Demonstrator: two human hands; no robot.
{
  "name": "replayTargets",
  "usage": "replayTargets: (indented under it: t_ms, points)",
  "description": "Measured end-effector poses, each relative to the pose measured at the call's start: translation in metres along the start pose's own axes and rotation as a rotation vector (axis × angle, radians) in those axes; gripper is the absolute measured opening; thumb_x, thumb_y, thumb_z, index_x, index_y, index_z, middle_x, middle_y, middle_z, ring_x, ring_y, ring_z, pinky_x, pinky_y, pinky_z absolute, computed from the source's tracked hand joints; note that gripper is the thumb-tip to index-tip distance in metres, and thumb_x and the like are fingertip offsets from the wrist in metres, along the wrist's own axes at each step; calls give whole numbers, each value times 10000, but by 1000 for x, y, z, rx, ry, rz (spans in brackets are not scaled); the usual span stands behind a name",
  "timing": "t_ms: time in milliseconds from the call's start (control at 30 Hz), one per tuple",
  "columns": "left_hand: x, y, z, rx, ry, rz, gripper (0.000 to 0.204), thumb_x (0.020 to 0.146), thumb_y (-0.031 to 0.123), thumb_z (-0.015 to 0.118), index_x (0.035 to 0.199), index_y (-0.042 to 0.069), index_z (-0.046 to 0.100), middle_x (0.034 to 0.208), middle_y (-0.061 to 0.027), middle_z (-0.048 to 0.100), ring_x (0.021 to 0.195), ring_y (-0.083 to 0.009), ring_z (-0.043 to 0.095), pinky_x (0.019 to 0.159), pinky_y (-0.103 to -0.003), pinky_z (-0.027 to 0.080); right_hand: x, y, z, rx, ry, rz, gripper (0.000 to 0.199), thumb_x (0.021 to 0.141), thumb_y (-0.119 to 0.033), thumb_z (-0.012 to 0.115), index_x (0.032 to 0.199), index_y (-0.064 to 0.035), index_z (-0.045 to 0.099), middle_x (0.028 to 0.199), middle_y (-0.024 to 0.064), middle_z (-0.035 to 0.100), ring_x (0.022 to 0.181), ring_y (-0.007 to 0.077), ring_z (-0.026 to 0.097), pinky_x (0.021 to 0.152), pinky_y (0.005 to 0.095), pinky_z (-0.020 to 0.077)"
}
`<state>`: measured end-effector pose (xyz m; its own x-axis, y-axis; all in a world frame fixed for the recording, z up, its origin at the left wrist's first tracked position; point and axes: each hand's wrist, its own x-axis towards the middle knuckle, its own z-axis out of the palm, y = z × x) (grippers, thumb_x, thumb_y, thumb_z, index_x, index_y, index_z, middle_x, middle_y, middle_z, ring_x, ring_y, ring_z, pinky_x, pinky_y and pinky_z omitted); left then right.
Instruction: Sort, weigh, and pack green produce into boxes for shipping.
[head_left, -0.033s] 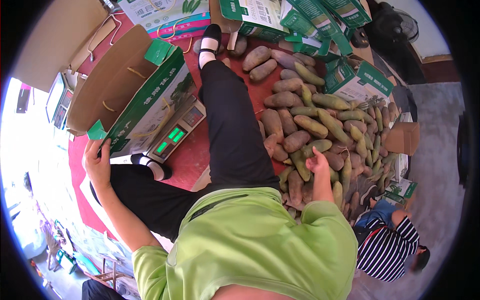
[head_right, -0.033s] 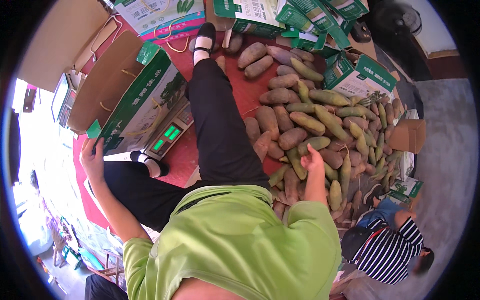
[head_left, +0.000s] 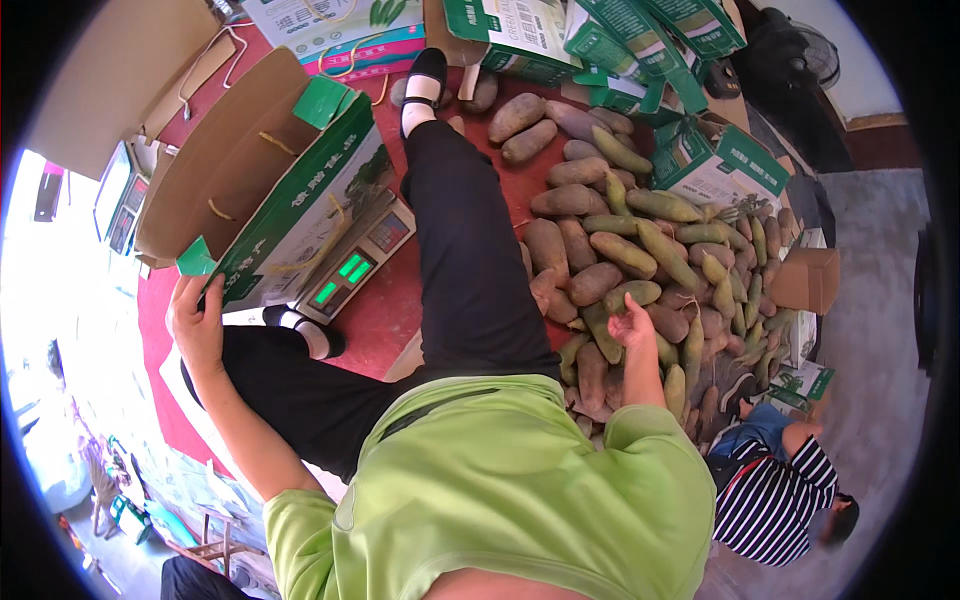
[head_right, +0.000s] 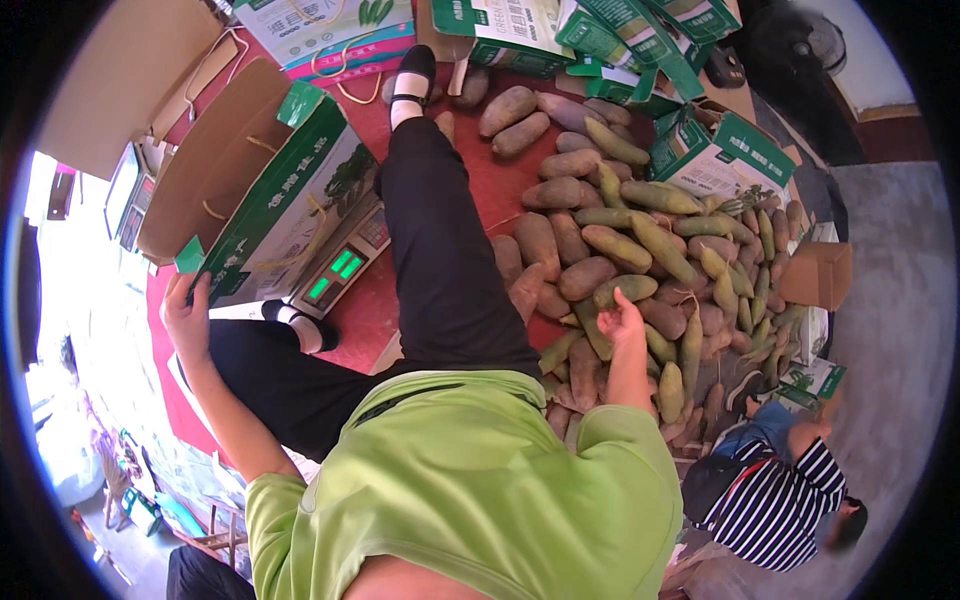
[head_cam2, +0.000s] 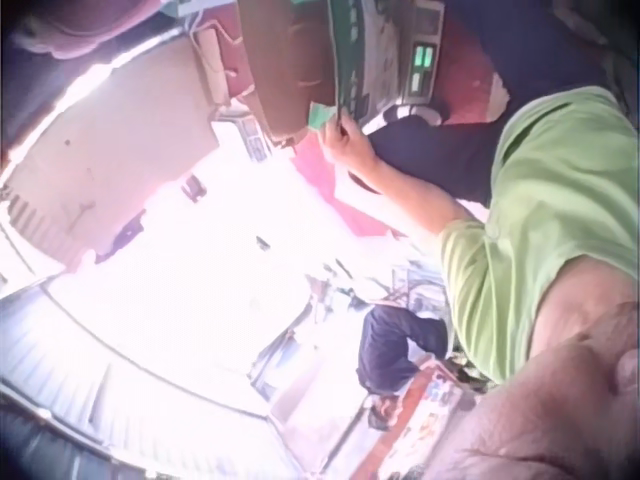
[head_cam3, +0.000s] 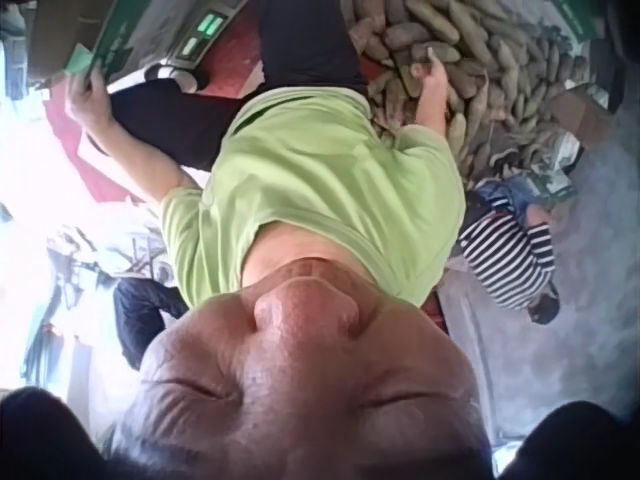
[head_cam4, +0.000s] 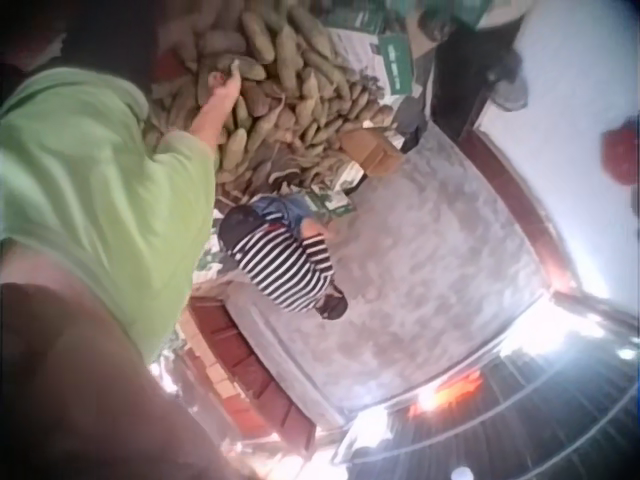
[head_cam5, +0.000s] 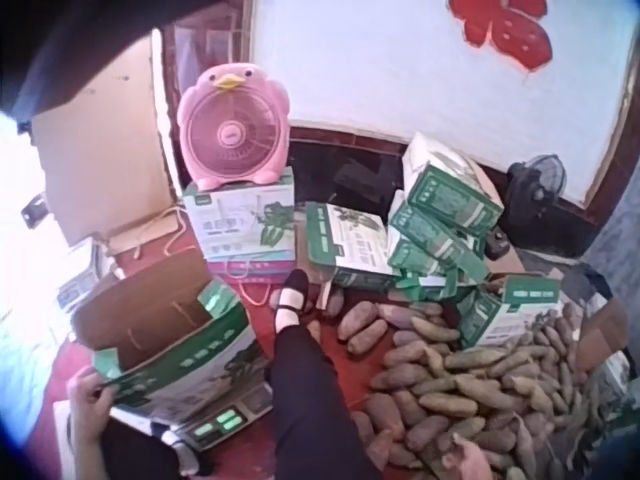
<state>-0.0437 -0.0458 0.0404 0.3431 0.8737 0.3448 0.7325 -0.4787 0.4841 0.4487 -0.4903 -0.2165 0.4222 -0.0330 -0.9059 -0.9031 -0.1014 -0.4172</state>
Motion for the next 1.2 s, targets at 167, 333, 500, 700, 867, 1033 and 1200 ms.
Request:
replayTargets:
  t_ms: [167, 333, 500, 700, 867, 1033, 1200]
  points:
    - [-2, 1, -3, 35, 3, -18, 124, 780, 125, 681, 802, 10, 640, 719, -102, 556, 667, -263, 578, 626, -322, 434, -42, 23, 69, 156, -327, 43, 234, 810, -236, 716, 983, -128, 602, 904, 17, 613, 814, 181, 558, 699, 334, 454]
    - [-2, 1, -6, 46, 10, -23, 132, 769, 140, 687, 796, 16, 651, 710, -105, 549, 668, -269, 574, 602, -339, 432, -111, -5, 150, -186, -611, -292, 308, 827, -186, 680, 1105, -106, 574, 987, -8, 621, 848, 140, 577, 694, 308, 453]
    - [-1, 1, -8, 42, -27, -48, 131, 758, 151, 691, 777, 27, 652, 698, -101, 539, 662, -277, 566, 593, -349, 428, -198, -55, 242, -537, -905, -785, 495, 763, -120, 702, 1207, -11, 514, 1092, 48, 602, 968, 142, 582, 826, 286, 475]
    - [-4, -1, -9, 64, -22, -49, 131, 746, 170, 693, 775, 47, 659, 694, -104, 527, 667, -289, 559, 593, -361, 429, -286, -88, 344, -912, -962, -1459, 618, 696, -94, 707, 1261, 3, 476, 1156, 111, 576, 1061, 228, 553, 936, 333, 431]
    - [-4, -2, -9, 80, -14, -26, 132, 748, 170, 695, 781, 47, 659, 694, -103, 526, 665, -288, 558, 594, -363, 429, -342, -76, 413, -1255, -745, -2265, 531, 640, -144, 716, 1135, -49, 549, 1054, 121, 567, 1029, 304, 518, 884, 389, 448]
    - [-1, -1, -8, 18, -16, 14, 122, 759, 140, 695, 783, 29, 650, 697, -119, 529, 670, -297, 565, 602, -362, 433, -377, -19, 468, -1672, -642, -2376, 308, 641, -128, 700, 917, -45, 590, 980, 138, 598, 966, 329, 565, 794, 429, 493]
    - [-3, -6, -6, 10, -28, 51, 103, 775, 79, 676, 832, -1, 644, 740, -112, 568, 674, -269, 574, 615, -321, 432, -342, 48, 487, -1222, -967, -2043, 377, 739, -223, 700, 1099, -132, 630, 1075, 98, 622, 985, 298, 589, 854, 429, 485]
